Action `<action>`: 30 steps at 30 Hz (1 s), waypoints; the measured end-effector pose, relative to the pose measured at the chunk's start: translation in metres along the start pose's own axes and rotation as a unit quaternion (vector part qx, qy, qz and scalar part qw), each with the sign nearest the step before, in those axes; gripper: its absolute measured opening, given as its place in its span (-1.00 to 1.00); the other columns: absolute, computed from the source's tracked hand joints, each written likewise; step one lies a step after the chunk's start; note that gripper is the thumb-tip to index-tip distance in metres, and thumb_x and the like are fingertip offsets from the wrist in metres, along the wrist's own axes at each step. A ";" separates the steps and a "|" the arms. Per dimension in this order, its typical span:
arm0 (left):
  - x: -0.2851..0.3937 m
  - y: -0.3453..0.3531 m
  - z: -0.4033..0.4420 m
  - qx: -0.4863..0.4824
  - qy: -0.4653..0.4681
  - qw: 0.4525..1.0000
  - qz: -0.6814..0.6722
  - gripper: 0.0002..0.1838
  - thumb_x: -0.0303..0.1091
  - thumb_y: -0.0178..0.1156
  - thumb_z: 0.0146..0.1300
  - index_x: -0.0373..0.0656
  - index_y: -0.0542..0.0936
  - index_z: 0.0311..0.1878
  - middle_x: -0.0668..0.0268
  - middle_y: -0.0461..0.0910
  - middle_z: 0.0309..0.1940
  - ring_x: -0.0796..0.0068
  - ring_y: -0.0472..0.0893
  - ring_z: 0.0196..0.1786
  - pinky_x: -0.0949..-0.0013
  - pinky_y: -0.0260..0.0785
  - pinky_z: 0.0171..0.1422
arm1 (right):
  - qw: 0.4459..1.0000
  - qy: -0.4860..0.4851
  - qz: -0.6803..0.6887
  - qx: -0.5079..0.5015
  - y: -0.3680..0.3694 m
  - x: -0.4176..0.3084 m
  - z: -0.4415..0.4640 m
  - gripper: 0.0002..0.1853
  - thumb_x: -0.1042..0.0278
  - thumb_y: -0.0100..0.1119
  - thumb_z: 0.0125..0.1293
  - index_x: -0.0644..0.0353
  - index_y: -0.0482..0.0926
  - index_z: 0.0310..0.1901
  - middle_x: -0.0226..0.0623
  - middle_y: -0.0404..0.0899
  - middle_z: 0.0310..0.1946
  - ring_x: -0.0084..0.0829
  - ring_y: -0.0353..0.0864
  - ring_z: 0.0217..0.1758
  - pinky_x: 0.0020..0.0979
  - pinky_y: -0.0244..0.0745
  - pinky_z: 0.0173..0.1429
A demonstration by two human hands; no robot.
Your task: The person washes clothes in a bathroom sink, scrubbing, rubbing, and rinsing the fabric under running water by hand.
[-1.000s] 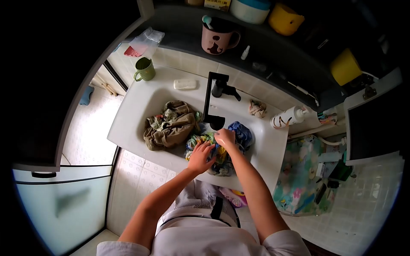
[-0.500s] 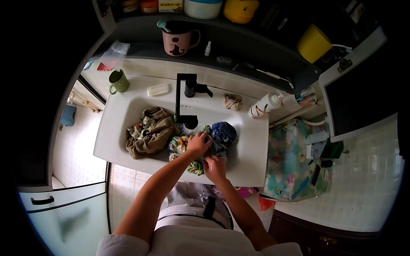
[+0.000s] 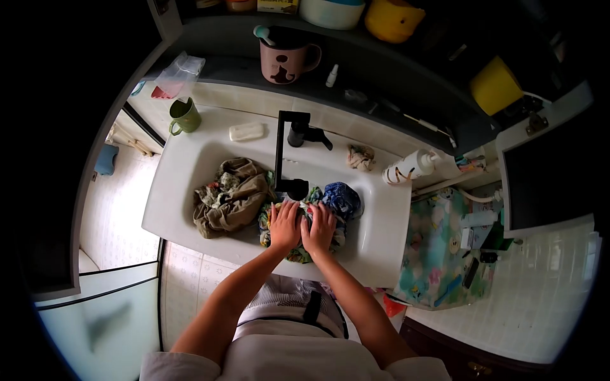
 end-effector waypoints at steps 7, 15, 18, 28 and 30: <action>-0.009 0.005 0.011 0.025 0.017 0.999 0.017 -0.64 -0.18 0.13 0.24 -0.23 0.57 -0.01 0.08 0.56 0.02 0.04 0.43 0.26 -0.07 0.01 0.50 | 0.998 -0.001 -0.033 -0.055 0.022 0.007 0.014 -0.53 0.13 0.08 0.14 0.04 0.51 0.11 -0.35 0.52 0.10 -0.15 0.42 0.01 -0.06 0.23 0.11; -0.025 0.034 0.042 -0.004 0.059 0.996 0.068 -0.64 -0.06 0.14 0.19 -0.10 0.66 -0.10 0.15 0.63 -0.10 0.13 0.53 0.10 -0.01 0.11 0.44 | 0.993 0.027 -0.056 -0.102 0.058 0.026 0.040 -0.56 0.14 0.14 0.12 0.00 0.50 0.07 -0.41 0.49 -0.05 -0.15 0.37 -0.05 -0.06 0.23 0.03; -0.040 0.051 0.055 0.003 0.057 0.991 0.122 -0.59 -0.05 0.17 0.17 -0.10 0.63 -0.03 0.25 0.62 -0.09 0.22 0.56 0.06 0.02 0.12 0.45 | 0.990 0.042 -0.049 -0.123 0.073 0.034 0.051 -0.62 0.16 0.15 0.14 -0.01 0.50 0.02 -0.40 0.48 -0.09 -0.15 0.36 -0.05 -0.06 0.23 0.02; -0.071 0.075 0.087 -0.020 -0.013 0.997 0.076 -0.72 -0.09 0.12 0.20 0.00 0.58 -0.12 0.38 0.59 -0.23 0.28 0.53 -0.04 0.16 0.28 0.09 | 0.994 0.085 -0.001 -0.074 0.101 0.055 0.088 -0.83 0.17 0.13 0.12 0.06 0.54 -0.34 -0.35 0.54 -0.32 -0.09 0.50 -0.22 -0.05 0.37 -0.26; -0.075 0.077 0.093 -0.014 -0.021 0.996 0.085 -0.81 -0.11 0.14 0.17 0.03 0.54 -0.25 0.32 0.62 -0.36 0.16 0.58 -0.16 0.07 0.35 -0.08 | 0.996 0.075 -0.005 -0.058 0.106 0.057 0.095 -0.81 0.18 0.14 0.12 0.12 0.50 -0.40 -0.28 0.53 -0.35 -0.03 0.50 -0.28 -0.03 0.42 -0.33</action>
Point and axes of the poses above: each hand's wrist, its own z-axis towards the middle knuckle, its own y-axis out of the palm, x = y × z, the point moved 9 cm from there along z, towards the middle knuckle
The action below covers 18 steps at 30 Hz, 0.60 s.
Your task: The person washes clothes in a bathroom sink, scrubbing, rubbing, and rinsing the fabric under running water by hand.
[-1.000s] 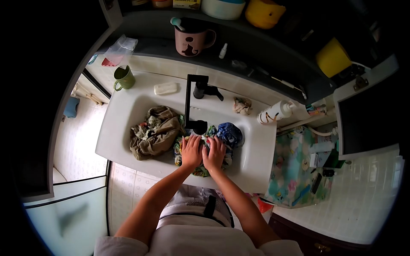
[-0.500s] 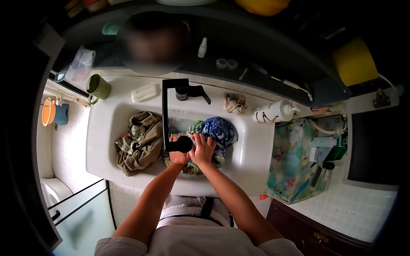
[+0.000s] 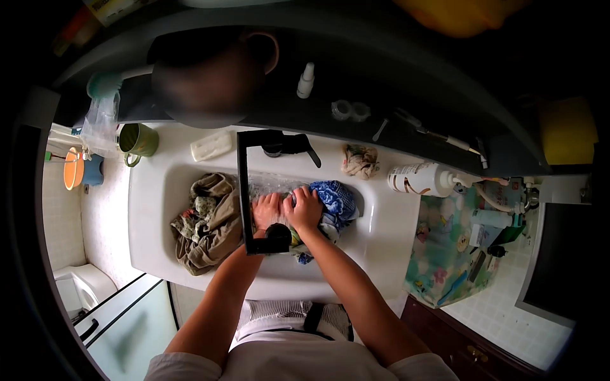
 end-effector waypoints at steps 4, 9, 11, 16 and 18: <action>-0.024 0.030 0.003 -0.062 -0.035 0.997 -0.013 -0.80 -0.13 0.12 0.19 -0.04 0.47 -0.33 0.16 0.63 -0.46 0.01 0.60 -0.29 -0.03 0.38 -0.21 | 0.999 0.010 -0.045 -0.001 0.010 0.003 0.004 -0.78 0.18 0.13 0.13 0.16 0.46 -0.44 -0.21 0.54 -0.35 0.00 0.52 -0.27 -0.03 0.47 -0.31; -0.006 0.007 0.007 -0.062 -0.030 0.997 -0.021 -0.71 -0.09 0.07 0.28 -0.07 0.59 -0.12 0.16 0.62 -0.25 0.05 0.56 -0.06 0.00 0.34 0.04 | 0.999 0.012 -0.017 -0.035 0.009 0.004 0.001 -0.76 0.12 0.15 0.21 0.13 0.52 -0.37 -0.22 0.59 -0.28 -0.01 0.54 -0.23 -0.05 0.48 -0.19; -0.009 0.013 0.004 -0.117 -0.029 0.993 -0.012 -0.57 -0.02 0.03 0.33 -0.03 0.58 0.13 0.21 0.60 -0.14 0.10 0.51 0.08 0.03 0.32 0.15 | 0.995 0.019 0.037 -0.091 0.001 0.009 -0.005 -0.71 0.04 0.16 0.27 0.12 0.58 -0.27 -0.22 0.60 -0.23 -0.02 0.54 -0.15 -0.07 0.46 -0.06; 0.020 -0.040 -0.030 -0.060 0.105 0.992 -0.040 -0.34 0.18 0.13 0.25 -0.14 0.50 0.22 0.13 0.56 -0.01 0.06 0.46 0.17 0.04 0.17 0.41 | 0.984 0.012 0.143 0.108 -0.099 0.045 -0.031 -0.60 0.03 0.30 0.19 0.22 0.51 -0.18 -0.11 0.53 -0.21 -0.05 0.51 -0.04 -0.13 0.37 0.12; 0.026 -0.054 -0.049 -0.094 0.085 0.990 -0.057 -0.25 0.29 0.06 0.22 -0.22 0.52 0.18 0.07 0.48 0.17 0.09 0.39 0.27 0.00 -0.10 0.55 | 0.985 0.064 -0.079 0.141 -0.132 0.045 -0.022 -0.49 -0.08 0.36 0.11 0.18 0.47 -0.13 -0.13 0.51 -0.18 -0.06 0.48 -0.01 -0.09 0.35 0.10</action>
Point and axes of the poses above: each hand's wrist, its own z-axis towards the middle knuckle, its own y-axis out of the palm, x = y × z, the point moved 9 cm from there along z, towards the middle knuckle
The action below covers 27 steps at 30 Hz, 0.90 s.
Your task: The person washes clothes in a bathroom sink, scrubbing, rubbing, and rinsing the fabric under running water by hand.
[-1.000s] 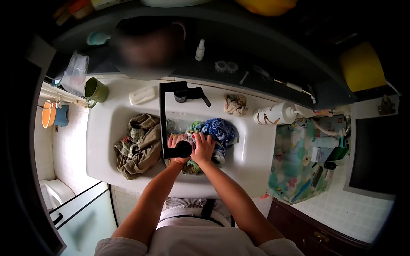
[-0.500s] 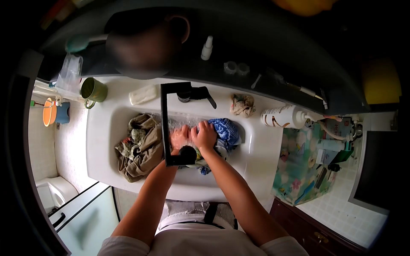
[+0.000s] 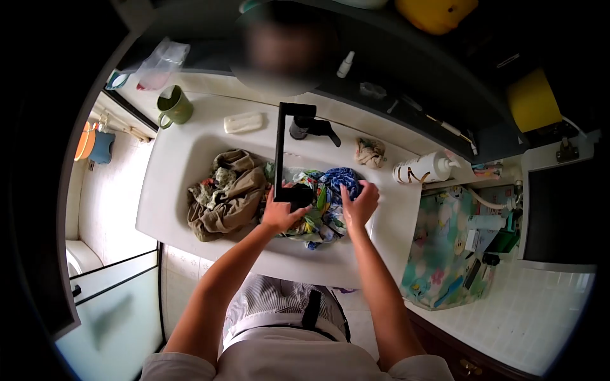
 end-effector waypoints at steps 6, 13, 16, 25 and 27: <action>0.020 0.016 -0.054 -0.077 -0.082 0.993 0.025 -0.04 0.34 -0.06 0.31 -0.26 0.06 0.50 0.01 -0.06 0.54 -0.01 -0.14 0.59 0.00 -0.33 0.61 | 0.929 0.114 0.005 -0.353 0.106 0.055 -0.011 -0.22 -0.44 0.30 -0.05 0.38 0.61 -0.35 0.12 0.67 -0.27 0.07 0.65 -0.15 -0.02 0.47 0.01; 0.004 0.043 -0.082 -0.074 -0.010 0.994 0.076 0.10 0.36 0.05 0.21 -0.26 -0.13 0.54 0.05 -0.26 0.58 0.00 -0.27 0.61 0.00 -0.36 0.62 | 0.936 -0.064 0.052 -0.343 0.028 -0.067 -0.067 -0.44 -0.19 0.25 0.16 0.28 0.62 -0.57 0.11 0.60 -0.53 0.15 0.64 -0.35 0.02 0.52 -0.18; -0.012 0.040 -0.090 -0.136 -0.011 0.990 0.041 0.15 0.41 0.05 0.18 -0.20 -0.19 0.55 0.13 -0.27 0.59 0.11 -0.29 0.62 0.06 -0.38 0.63 | 0.923 -0.158 0.078 -0.342 -0.014 -0.114 -0.092 -0.46 -0.12 0.23 0.20 0.29 0.60 -0.61 0.01 0.58 -0.62 0.05 0.60 -0.46 0.00 0.51 -0.23; -0.022 -0.076 -0.047 -0.058 -0.100 0.975 -0.189 -0.57 -0.45 0.06 0.15 -0.12 0.57 0.13 0.06 0.55 0.15 0.08 0.50 0.24 0.22 0.34 0.30 | 0.878 -0.258 0.026 -0.403 0.025 -0.157 -0.168 -0.62 0.09 0.16 0.04 0.29 0.54 -0.28 -0.06 0.55 -0.23 -0.11 0.47 -0.05 -0.11 0.25 0.10; 0.014 -0.070 -0.028 -0.024 -0.013 0.990 -0.139 -0.56 -0.22 0.11 0.27 -0.12 0.51 0.20 0.09 0.47 0.24 0.05 0.40 0.32 0.16 0.22 0.41 | 0.864 -0.226 -0.004 -0.450 0.033 -0.150 -0.170 -0.45 0.10 0.15 0.03 0.36 0.51 -0.01 0.04 0.49 -0.01 -0.07 0.43 0.09 -0.10 0.23 0.18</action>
Point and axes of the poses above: each hand's wrist, its own z-axis towards the middle knuckle, its own y-axis out of the palm, x = y × z, the point moved 9 cm from there along z, towards the middle knuckle
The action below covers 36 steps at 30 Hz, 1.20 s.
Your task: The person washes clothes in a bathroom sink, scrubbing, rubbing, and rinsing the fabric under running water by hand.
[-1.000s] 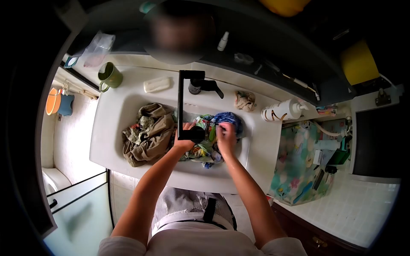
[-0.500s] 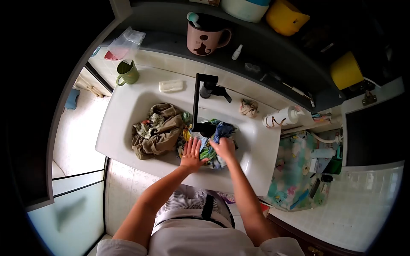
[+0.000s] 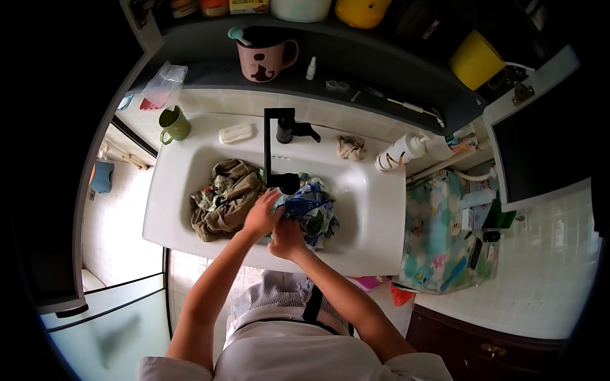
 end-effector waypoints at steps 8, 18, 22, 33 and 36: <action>0.013 0.090 0.029 -0.077 0.012 0.996 0.034 -0.28 0.10 -0.01 0.41 0.13 0.03 0.54 0.30 0.07 0.54 0.11 0.27 0.45 -0.36 -0.24 0.49 | 0.997 -0.040 0.004 -0.060 -0.005 0.029 -0.045 -0.18 0.01 0.33 0.04 0.35 0.30 0.27 0.03 0.33 0.25 0.01 0.25 0.31 -0.06 0.17 0.36; 0.004 0.073 0.016 0.040 0.018 0.996 0.072 -0.39 -0.12 0.05 0.34 0.01 0.26 0.45 0.11 0.37 0.34 -0.09 0.35 0.30 -0.15 -0.04 0.46 | 0.875 0.195 0.114 0.428 -0.073 0.132 0.023 -0.83 0.34 0.06 0.26 0.22 0.42 -0.44 -0.14 0.50 -0.46 -0.01 0.52 -0.33 -0.04 0.39 -0.23; -0.010 0.071 0.010 0.089 0.036 0.992 0.079 -0.40 -0.22 0.07 0.30 -0.12 0.33 0.41 -0.09 0.39 0.26 -0.20 0.31 0.33 -0.06 0.01 0.48 | 0.877 0.139 0.023 0.460 -0.070 0.107 0.019 -0.84 0.34 0.08 0.22 0.18 0.35 -0.44 -0.14 0.40 -0.43 -0.04 0.45 -0.31 -0.04 0.34 -0.24; -0.049 0.123 0.077 0.090 -0.098 0.956 0.260 -0.33 -0.11 0.06 0.27 -0.04 0.23 0.45 -0.07 0.17 0.43 -0.04 0.26 0.39 -0.29 -0.06 0.41 | 0.874 0.179 0.041 0.449 -0.050 0.177 0.071 -0.85 0.34 0.09 0.18 0.18 0.35 -0.41 -0.12 0.40 -0.43 -0.01 0.45 -0.32 -0.04 0.36 -0.25; -0.033 0.114 0.086 0.066 -0.105 0.953 0.278 -0.39 -0.11 0.07 0.28 -0.02 0.29 0.40 -0.01 0.20 0.40 -0.01 0.33 0.31 -0.24 0.02 0.33 | 0.872 0.167 0.039 0.458 -0.048 0.187 0.078 -0.84 0.34 0.11 0.17 0.17 0.35 -0.43 -0.13 0.39 -0.45 -0.02 0.44 -0.34 -0.05 0.36 -0.27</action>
Point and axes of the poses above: each hand's wrist, its own z-axis towards the middle knuckle, its own y-axis out of the palm, x = y × z, the point moved 9 cm from there along z, towards the middle knuckle
